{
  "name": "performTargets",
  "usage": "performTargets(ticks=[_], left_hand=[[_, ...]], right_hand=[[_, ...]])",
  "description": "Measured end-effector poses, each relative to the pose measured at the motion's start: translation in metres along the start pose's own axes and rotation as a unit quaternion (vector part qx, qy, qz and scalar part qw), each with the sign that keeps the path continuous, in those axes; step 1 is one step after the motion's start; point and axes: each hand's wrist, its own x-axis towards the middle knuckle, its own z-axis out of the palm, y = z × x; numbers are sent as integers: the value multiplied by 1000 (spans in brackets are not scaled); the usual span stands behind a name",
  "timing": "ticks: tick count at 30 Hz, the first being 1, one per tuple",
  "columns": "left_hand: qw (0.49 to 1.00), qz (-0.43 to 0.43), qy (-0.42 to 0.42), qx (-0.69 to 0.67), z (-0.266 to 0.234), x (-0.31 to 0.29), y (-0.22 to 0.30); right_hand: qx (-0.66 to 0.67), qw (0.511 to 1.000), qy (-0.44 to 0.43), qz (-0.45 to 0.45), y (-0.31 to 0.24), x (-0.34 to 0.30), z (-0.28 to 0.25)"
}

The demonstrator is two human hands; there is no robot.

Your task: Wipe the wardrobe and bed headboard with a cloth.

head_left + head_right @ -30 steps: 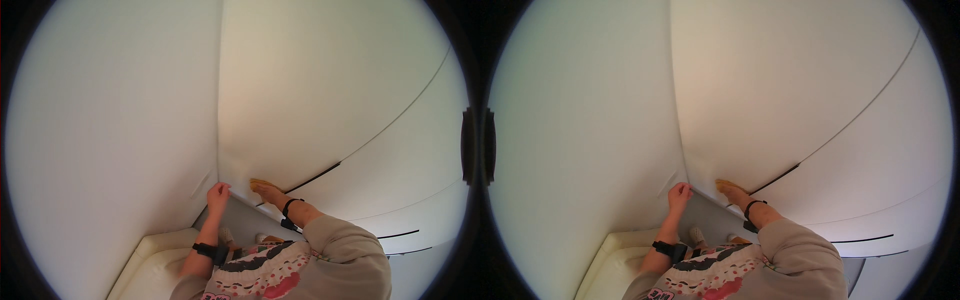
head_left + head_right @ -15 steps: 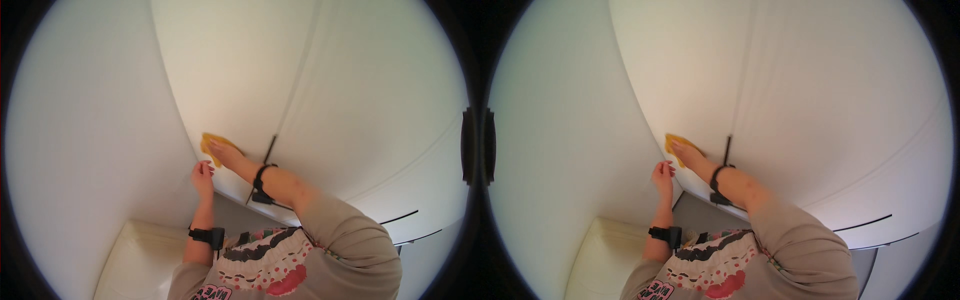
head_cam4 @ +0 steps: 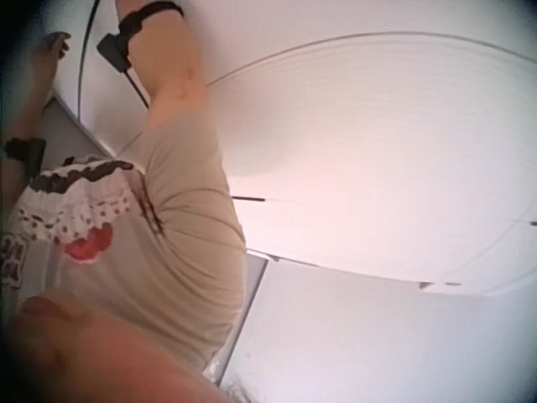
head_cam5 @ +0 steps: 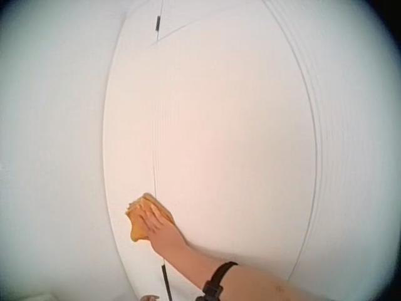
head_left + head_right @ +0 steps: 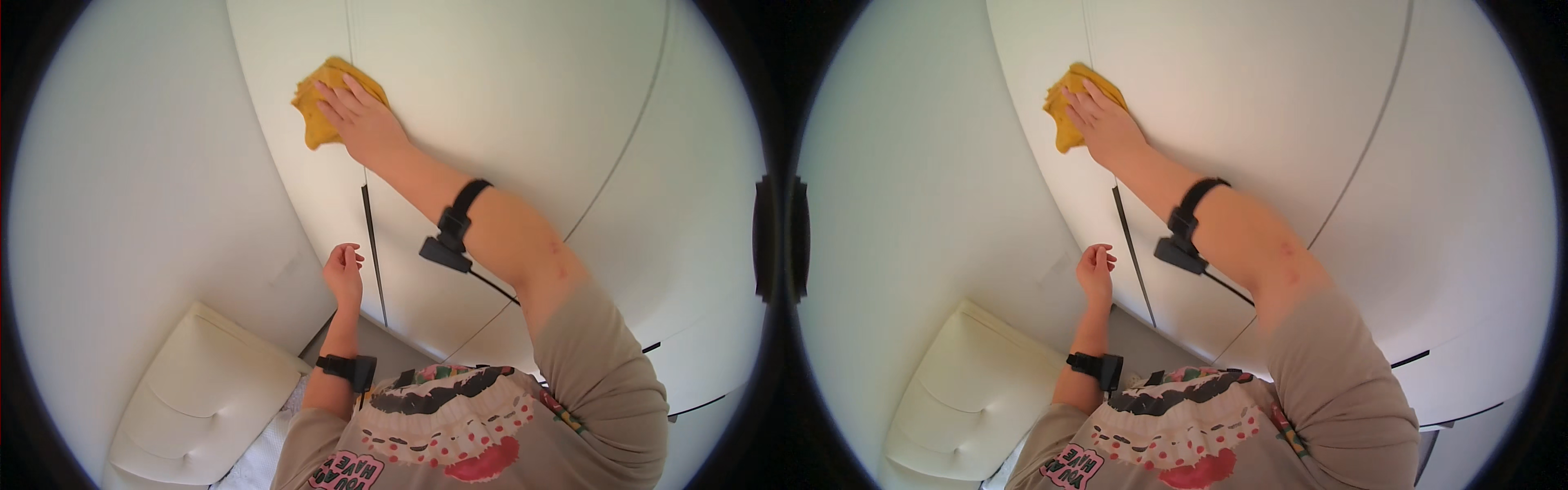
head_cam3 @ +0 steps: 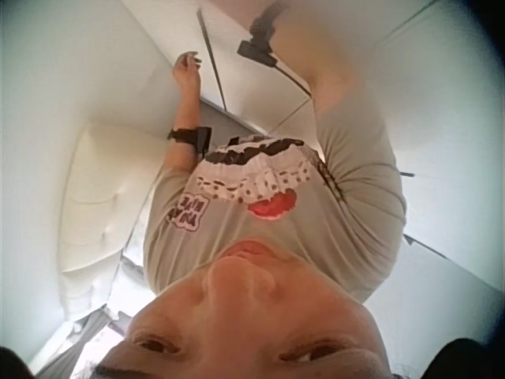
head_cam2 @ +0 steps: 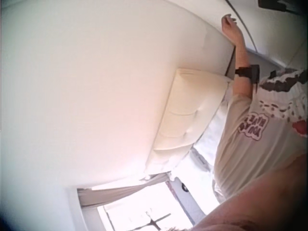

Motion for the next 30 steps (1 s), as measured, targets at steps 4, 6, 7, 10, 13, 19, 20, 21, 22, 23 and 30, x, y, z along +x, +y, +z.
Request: performTargets(ticks=[4, 6, 7, 10, 13, 19, 20, 21, 22, 23, 30], left_hand=[[1000, 5, 2, 23, 6, 14, 21], [1000, -1, -9, 29, 9, 31, 17], [999, -10, -20, 27, 1, 44, 1], [999, -38, -15, 32, -16, 29, -53], [996, -67, -43, 38, -34, 11, -97], [989, -123, -81, 25, -60, -33, -153], [990, -120, -73, 21, -69, -36, -164], [988, -135, -74, 23, -75, -52, -171], [986, -148, -72, 27, -83, -62, -171], [985, -156, -64, 23, -87, -65, -173], [988, -66, -137, 14, -102, -14, -177]], right_hand=[[-14, 1000, -17, -15, 11, -9, -4], [-9, 1000, -21, -21, 14, 9, 7], [8, 1000, -14, -19, 6, 25, 13], [54, 998, -4, -11, -15, 49, 22], [78, 995, 28, 49, -9, 71, 22], [22, 966, 139, 217, 54, 80, -3], [-7, 964, 114, 241, 57, 82, -9], [-3, 966, 110, 233, 54, 77, -9], [-10, 969, 97, 225, 47, 78, -7], [-18, 972, 83, 217, 41, 79, -6], [-87, 991, 13, 101, -7, 47, 3]])
